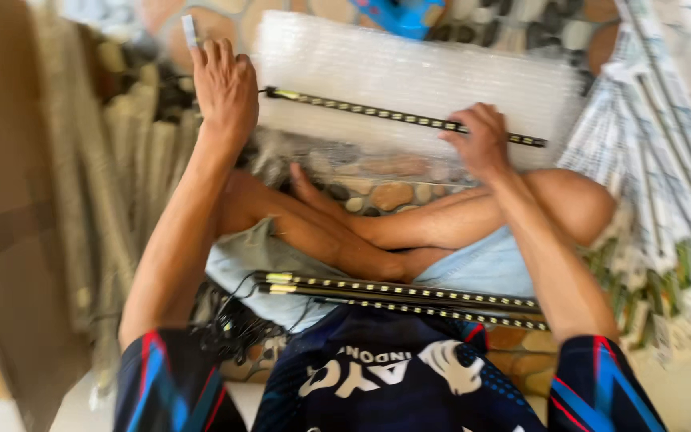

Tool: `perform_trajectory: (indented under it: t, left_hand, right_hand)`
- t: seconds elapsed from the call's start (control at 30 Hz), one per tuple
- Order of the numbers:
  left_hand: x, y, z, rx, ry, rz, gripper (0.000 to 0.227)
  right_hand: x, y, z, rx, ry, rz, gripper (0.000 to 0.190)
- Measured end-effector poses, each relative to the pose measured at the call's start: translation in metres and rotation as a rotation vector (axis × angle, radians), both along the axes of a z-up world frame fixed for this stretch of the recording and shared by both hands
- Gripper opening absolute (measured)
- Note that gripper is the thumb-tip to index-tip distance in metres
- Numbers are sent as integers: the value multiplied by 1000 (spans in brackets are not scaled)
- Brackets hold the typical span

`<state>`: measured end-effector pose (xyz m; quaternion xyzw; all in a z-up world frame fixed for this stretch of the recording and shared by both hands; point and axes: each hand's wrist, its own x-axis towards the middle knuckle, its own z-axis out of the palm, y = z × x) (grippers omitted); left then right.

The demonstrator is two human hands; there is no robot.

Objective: The person takes a long LED light strip and slides it into a narrow cardboard sleeve by hand. They then insert the sleeved strip into a protective bubble wrap tube and seal the end with tape using a hand-held dispenser.

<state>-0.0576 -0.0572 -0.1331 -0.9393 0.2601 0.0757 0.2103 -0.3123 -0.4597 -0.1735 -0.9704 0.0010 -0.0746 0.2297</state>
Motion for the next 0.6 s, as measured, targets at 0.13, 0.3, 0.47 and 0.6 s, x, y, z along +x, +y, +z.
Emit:
perform_trajectory:
  t: [0.13, 0.3, 0.47, 0.6]
  left_hand:
    - [-73, -89, 11, -518, 60, -374, 36]
    - [-110, -128, -55, -675, 223, -413, 38]
    - [-113, -120, -65, -866, 138, -401, 26]
    - [-114, -120, -79, -930, 83, -429, 33]
  right_hand:
    - [2, 11, 8, -35, -55, 14, 30]
    - [4, 15, -1, -117, -83, 35, 29]
    - [0, 22, 18, 12, 16, 41, 71]
    - [-16, 11, 13, -81, -61, 193, 61]
